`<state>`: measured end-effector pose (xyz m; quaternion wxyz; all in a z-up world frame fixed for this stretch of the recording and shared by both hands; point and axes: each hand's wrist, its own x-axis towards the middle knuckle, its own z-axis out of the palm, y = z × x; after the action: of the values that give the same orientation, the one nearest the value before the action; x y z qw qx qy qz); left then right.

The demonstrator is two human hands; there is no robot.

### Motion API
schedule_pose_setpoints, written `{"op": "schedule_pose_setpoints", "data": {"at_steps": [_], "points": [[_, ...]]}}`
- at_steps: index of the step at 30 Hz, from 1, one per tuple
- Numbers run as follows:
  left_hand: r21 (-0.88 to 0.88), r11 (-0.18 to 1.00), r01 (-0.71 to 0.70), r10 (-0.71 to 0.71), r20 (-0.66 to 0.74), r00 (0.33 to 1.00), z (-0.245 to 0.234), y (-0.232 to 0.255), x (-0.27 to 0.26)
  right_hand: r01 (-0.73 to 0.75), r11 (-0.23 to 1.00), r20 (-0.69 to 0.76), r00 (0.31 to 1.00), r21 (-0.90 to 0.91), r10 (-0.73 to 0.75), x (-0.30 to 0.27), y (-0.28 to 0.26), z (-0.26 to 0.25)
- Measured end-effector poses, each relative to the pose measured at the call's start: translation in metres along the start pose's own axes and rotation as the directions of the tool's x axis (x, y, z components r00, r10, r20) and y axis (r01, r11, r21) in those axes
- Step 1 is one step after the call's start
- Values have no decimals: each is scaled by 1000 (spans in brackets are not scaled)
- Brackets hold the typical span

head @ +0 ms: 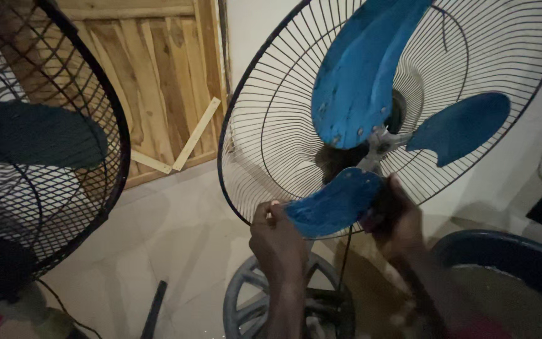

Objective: The person wipes the blades and central hub of a standing fan with a wet cloth, repeatedly dipping the cloth into a nearby basin of water. The person rotates the fan to access different blades and continues wiping until the end of the clip.

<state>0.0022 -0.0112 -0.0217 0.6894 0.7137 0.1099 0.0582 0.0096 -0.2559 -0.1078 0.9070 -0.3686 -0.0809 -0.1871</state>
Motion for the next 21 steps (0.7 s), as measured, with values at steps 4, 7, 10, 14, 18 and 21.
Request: {"op": "schedule_pose_setpoints", "data": {"at_steps": [4,7,10,14,18,21], "points": [[-44,996,74,-73,15,997,3,-1,-1,-105,986,-196,972,133,130,2,22,-40],[-75,990,118,-120,-16,993,7,-4,-3,-46,886,290,952,462,-101,-19,54,-26],[-77,991,107,-110,-29,994,10,-7,0,21,947,-299,951,322,80,-39,64,20],[-113,978,174,-170,39,985,12,-16,-1,48,922,-320,944,384,85,-47,83,39],[6,994,110,-110,27,994,21,-25,1,93,886,-113,993,455,-46,-42,112,20],[-77,996,37,-37,-1,999,24,-33,0,120,909,-214,976,399,-35,-44,130,22]]}}
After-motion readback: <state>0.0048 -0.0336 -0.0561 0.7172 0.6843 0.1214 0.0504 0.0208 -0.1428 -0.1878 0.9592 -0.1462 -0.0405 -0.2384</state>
